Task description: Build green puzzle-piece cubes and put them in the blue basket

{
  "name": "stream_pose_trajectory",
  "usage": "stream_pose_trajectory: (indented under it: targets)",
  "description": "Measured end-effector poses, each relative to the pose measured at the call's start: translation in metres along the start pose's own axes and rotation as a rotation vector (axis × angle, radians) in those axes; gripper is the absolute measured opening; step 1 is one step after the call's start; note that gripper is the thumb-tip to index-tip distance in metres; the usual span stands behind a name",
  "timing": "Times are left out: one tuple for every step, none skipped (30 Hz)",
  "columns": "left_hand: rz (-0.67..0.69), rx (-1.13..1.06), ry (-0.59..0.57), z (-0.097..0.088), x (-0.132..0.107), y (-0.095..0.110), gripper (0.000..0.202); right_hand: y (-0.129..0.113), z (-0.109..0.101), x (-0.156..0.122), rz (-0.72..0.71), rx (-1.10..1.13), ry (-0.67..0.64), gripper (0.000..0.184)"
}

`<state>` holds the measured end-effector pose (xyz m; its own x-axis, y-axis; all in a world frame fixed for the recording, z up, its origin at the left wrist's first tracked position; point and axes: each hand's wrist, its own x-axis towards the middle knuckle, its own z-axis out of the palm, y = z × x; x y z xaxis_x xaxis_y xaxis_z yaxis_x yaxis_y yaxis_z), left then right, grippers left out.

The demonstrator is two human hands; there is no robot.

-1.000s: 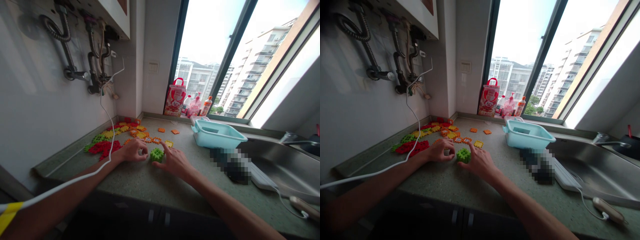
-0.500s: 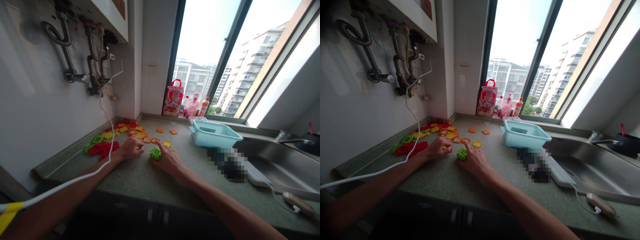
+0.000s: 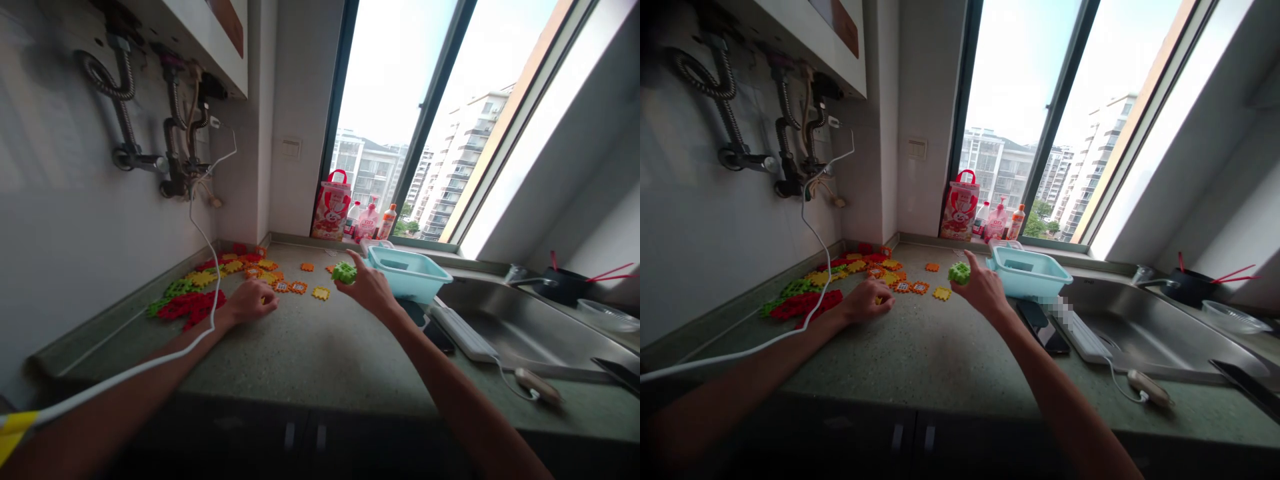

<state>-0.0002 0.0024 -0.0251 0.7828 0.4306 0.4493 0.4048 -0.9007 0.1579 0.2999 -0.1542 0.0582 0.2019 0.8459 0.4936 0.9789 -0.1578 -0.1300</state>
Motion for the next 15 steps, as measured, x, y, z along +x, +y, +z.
stream_pose_trajectory:
  targets:
    - [0.001, 0.008, 0.002, -0.001, 0.0, 0.001, 0.037, 0.011, -0.008, 0.009, 0.031, -0.021, 0.024, 0.088]
    - [0.0, 0.016, 0.003, -0.002, 0.0, 0.003, 0.037, 0.023, -0.015, 0.019, 0.058, -0.042, 0.044, 0.086]
    - [-0.002, 0.024, 0.005, -0.003, -0.001, 0.004, 0.037, 0.035, -0.021, 0.029, 0.079, -0.062, 0.062, 0.084]
    - [-0.002, 0.031, 0.006, -0.004, -0.001, 0.006, 0.038, 0.048, -0.026, 0.039, 0.1, -0.083, 0.077, 0.081]
    - [0.0, 0.036, 0.008, -0.006, 0.0, 0.009, 0.038, 0.06, -0.03, 0.049, 0.119, -0.106, 0.082, 0.078]
    - [0.003, 0.04, 0.009, -0.007, 0.0, 0.011, 0.038, 0.073, -0.032, 0.058, 0.138, -0.128, 0.076, 0.075]
    - [0.005, 0.044, 0.01, -0.009, 0.0, 0.012, 0.038, 0.086, -0.032, 0.066, 0.16, -0.148, 0.059, 0.073]
    - [0.006, 0.049, 0.009, -0.01, 0.0, 0.014, 0.038, 0.098, -0.03, 0.073, 0.185, -0.166, 0.035, 0.071]
    - [0.007, 0.053, 0.006, -0.011, 0.0, 0.015, 0.038, 0.109, -0.028, 0.08, 0.208, -0.178, 0.006, 0.069]
    - [0.005, 0.055, 0.004, -0.011, 0.001, 0.015, 0.038, 0.12, -0.024, 0.085, 0.231, -0.186, -0.026, 0.068]
    - [0.0, 0.057, 0.001, -0.012, 0.001, 0.015, 0.037, 0.13, -0.019, 0.091, 0.246, -0.187, -0.06, 0.067]
    - [-0.007, 0.057, -0.001, -0.012, 0.001, 0.015, 0.037, 0.139, -0.014, 0.095, 0.257, -0.182, -0.091, 0.066]
    - [-0.019, 0.055, -0.001, -0.011, 0.001, 0.014, 0.036, 0.146, -0.009, 0.099, 0.268, -0.17, -0.118, 0.065]
    - [-0.035, 0.051, 0.0, -0.011, 0.001, 0.014, 0.035, 0.152, -0.005, 0.102, 0.274, -0.151, -0.142, 0.063]
    - [-0.05, 0.047, 0.0, -0.01, 0.001, 0.013, 0.034, 0.157, -0.001, 0.105, 0.275, -0.13, -0.161, 0.058]
